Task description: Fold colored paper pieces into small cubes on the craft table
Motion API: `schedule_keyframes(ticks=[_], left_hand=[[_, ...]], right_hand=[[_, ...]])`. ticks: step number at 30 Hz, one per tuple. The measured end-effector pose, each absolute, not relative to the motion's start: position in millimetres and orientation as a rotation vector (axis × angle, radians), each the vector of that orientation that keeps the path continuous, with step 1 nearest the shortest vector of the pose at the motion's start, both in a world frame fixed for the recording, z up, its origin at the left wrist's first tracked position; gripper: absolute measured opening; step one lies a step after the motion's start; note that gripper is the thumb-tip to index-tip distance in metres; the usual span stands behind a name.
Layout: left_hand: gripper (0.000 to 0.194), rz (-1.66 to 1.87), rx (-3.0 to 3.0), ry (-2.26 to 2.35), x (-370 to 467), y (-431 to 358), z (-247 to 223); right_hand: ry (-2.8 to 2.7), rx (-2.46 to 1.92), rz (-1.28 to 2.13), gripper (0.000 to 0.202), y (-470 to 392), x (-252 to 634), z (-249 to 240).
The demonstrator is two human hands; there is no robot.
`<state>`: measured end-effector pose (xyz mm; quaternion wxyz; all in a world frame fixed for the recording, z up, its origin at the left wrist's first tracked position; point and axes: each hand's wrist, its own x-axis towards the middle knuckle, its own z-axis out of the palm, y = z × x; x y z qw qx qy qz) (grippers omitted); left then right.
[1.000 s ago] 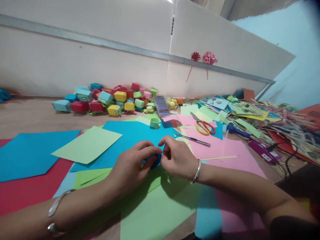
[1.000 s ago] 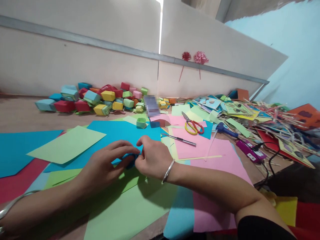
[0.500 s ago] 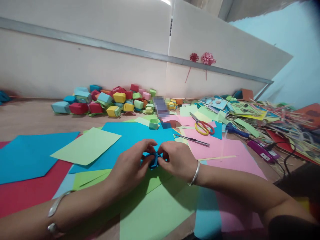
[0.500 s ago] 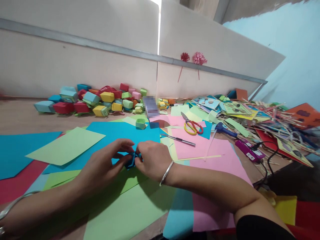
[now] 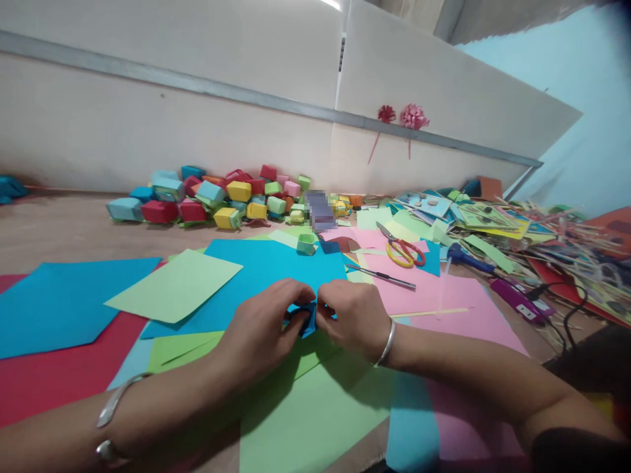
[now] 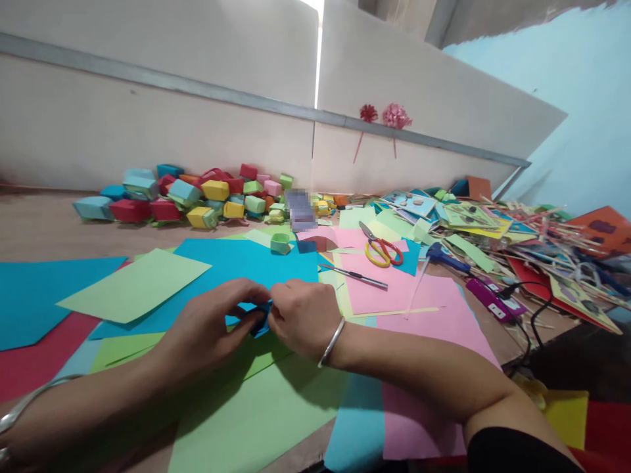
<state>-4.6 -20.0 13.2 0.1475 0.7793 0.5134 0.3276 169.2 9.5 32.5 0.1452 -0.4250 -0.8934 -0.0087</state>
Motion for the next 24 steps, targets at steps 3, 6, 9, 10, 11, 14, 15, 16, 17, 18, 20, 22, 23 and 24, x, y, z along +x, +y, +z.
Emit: schedule_keyframes(ticks=[3,6,9,10,11,14,15,16,17,18,20,22,23,24], left_hand=[[0.016,0.951,2.25,1.476,-6.2,-18.4,12.3],[0.017,0.955,2.315,1.512,-7.9,-17.4,12.8],[0.014,0.993,2.371,1.573,-7.8,-17.5,14.5],[0.012,0.995,2.367,1.598,-7.2,-17.6,15.3],[0.011,0.983,2.352,1.632,-6.6,-17.6,16.2],[0.01,0.895,2.293,1.736,-4.8,-16.8,18.7],[0.011,0.872,2.292,1.75,-4.6,-16.3,19.1],[0.011,0.859,2.307,1.748,-4.6,-15.8,19.0],[0.01,0.855,2.332,1.737,-4.8,-15.3,18.6],[0.01,0.855,2.357,1.73,-5.1,-15.1,17.8],[0.011,0.867,2.401,1.742,-5.7,-16.0,15.5],[0.012,0.899,2.482,1.774,-5.9,-18.5,13.2],[0.012,0.932,2.551,1.773,-6.0,-20.0,12.3],[0.013,0.982,2.632,1.748,-6.1,-21.1,11.6]], right_hand=[[-2.56,-1.124,-0.039,0.012,9.8,170.4,28.8],[-2.552,-1.061,-0.021,0.012,9.2,171.8,27.6],[-2.534,-1.045,-0.039,0.013,8.2,172.1,26.8],[-2.531,-1.034,-0.053,0.014,8.0,171.9,26.0],[-2.527,-1.017,-0.07,0.014,8.0,171.6,24.7],[-2.522,-0.966,-0.127,0.017,9.2,170.4,19.3],[-2.518,-0.954,-0.147,0.018,9.8,170.1,17.5],[-2.514,-0.946,-0.167,0.019,10.3,169.8,16.0],[-2.512,-0.942,-0.185,0.02,10.5,169.7,14.9],[-2.511,-0.941,-0.199,0.021,10.6,169.7,14.2],[-2.516,-0.938,-0.224,0.022,10.0,170.0,13.7],[-2.528,-0.915,-0.262,0.022,8.9,170.8,13.9],[-2.534,-0.885,-0.289,0.021,8.4,171.5,14.0],[-2.539,-0.851,-0.318,0.02,8.1,172.2,13.9]])
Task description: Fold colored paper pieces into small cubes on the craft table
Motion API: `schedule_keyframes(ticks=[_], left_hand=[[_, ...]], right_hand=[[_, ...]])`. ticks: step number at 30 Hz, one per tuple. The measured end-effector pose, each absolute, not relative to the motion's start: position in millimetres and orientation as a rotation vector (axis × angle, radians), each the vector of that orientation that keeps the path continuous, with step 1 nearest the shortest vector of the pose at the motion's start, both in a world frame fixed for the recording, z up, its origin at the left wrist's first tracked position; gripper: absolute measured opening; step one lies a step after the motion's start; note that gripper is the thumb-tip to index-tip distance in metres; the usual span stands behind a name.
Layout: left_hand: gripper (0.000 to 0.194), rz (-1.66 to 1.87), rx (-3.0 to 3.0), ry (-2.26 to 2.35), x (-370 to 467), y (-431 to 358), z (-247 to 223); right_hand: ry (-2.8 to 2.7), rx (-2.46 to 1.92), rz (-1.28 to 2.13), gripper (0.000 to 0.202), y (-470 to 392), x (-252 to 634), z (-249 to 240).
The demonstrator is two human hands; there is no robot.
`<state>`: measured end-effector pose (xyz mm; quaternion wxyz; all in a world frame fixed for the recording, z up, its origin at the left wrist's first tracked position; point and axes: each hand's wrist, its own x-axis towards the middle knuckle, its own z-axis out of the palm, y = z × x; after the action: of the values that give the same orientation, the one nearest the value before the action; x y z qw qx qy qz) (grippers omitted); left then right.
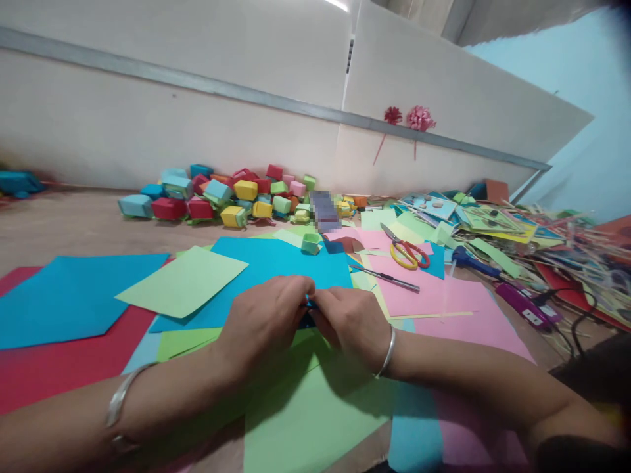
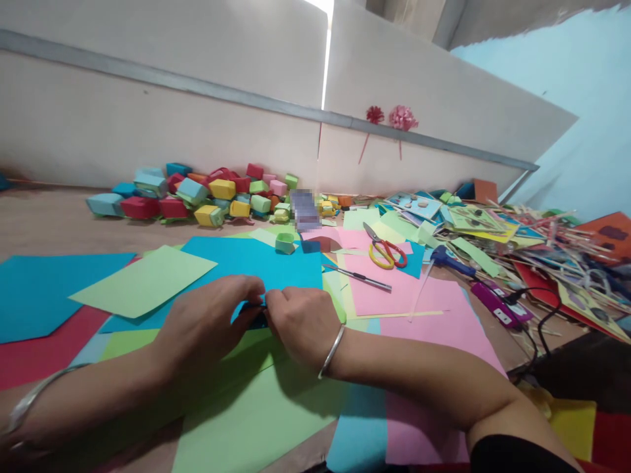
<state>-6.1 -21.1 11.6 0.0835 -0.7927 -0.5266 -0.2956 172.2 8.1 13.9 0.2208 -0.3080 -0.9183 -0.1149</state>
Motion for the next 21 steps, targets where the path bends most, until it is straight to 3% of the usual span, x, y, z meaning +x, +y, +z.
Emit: schedule_keyframes(ticks=[3,7,9,15,18,21], left_hand=[[0.018,-0.956,-2.329,-1.402,-8.2,-20.4,10.3],[0.054,-0.934,-2.519,-1.641,-13.5,-13.2,7.9],[0.063,-0.907,-2.618,-1.765,-14.8,-11.6,6.8],[0.057,-0.959,-2.557,-1.844,-6.6,-19.1,6.4],[0.059,-1.319,-2.73,-1.91,-0.6,-23.6,8.1],[0.065,-2.022,-2.872,-2.081,1.3,-23.0,13.5]], right_hand=[[-2.513,-0.775,-0.41,0.018,8.1,174.6,13.2],[-2.388,-0.721,-0.557,0.024,7.2,174.9,12.3],[-2.358,-0.681,-0.602,0.027,5.2,173.1,12.0],[-2.387,-0.719,-0.724,0.022,2.0,168.8,13.4],[-2.506,-0.808,-0.617,0.015,6.1,170.6,15.1],[-2.568,-0.865,-0.331,0.016,10.9,172.7,16.3]])
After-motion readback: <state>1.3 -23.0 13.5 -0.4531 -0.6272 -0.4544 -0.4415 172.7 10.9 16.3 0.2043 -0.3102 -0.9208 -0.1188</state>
